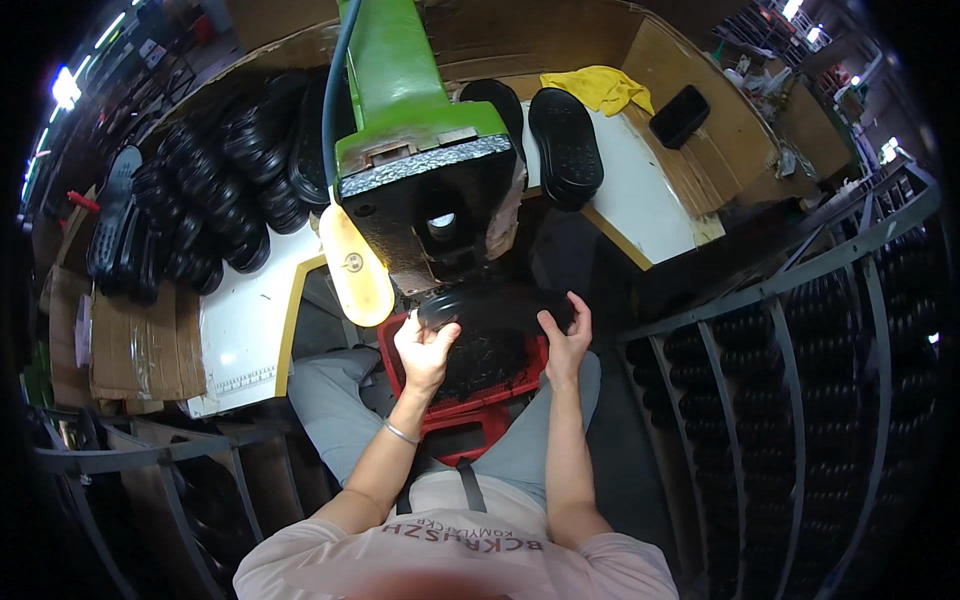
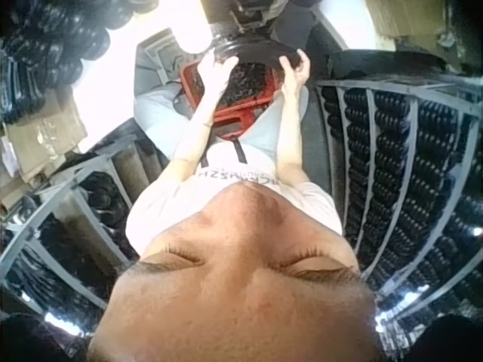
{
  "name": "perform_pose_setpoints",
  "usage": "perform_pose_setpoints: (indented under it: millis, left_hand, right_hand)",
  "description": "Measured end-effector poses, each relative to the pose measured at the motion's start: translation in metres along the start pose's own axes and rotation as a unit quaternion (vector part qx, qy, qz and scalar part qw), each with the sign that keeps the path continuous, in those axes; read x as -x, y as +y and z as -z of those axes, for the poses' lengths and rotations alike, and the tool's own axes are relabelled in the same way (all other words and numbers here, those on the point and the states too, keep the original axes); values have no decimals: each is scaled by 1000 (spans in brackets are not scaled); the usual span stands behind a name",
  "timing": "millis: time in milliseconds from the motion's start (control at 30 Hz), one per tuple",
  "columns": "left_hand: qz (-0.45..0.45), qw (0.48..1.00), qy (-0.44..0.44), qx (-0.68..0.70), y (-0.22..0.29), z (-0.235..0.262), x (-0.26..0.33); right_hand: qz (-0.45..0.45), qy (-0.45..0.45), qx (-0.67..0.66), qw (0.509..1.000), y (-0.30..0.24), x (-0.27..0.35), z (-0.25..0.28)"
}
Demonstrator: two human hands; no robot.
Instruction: Trim and process shoe soles using an industrial cutting machine.
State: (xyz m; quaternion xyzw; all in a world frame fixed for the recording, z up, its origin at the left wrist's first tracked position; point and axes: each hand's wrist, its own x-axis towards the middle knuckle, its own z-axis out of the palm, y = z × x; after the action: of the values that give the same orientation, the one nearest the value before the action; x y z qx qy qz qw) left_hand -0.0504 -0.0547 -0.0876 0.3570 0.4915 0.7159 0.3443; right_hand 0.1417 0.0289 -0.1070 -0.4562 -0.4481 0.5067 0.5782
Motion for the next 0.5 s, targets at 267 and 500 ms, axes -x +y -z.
perform_pose_setpoints:
  millis: [267,500]
  left_hand:
    - [-33,998,44,5,63,-45,-17]
    - [-115,953,47,-276,81,-15,-27]
  right_hand:
    - [-274,-140,-406,860,104,40,-48]
    - [-296,-143,-340,881,113,86,-98]
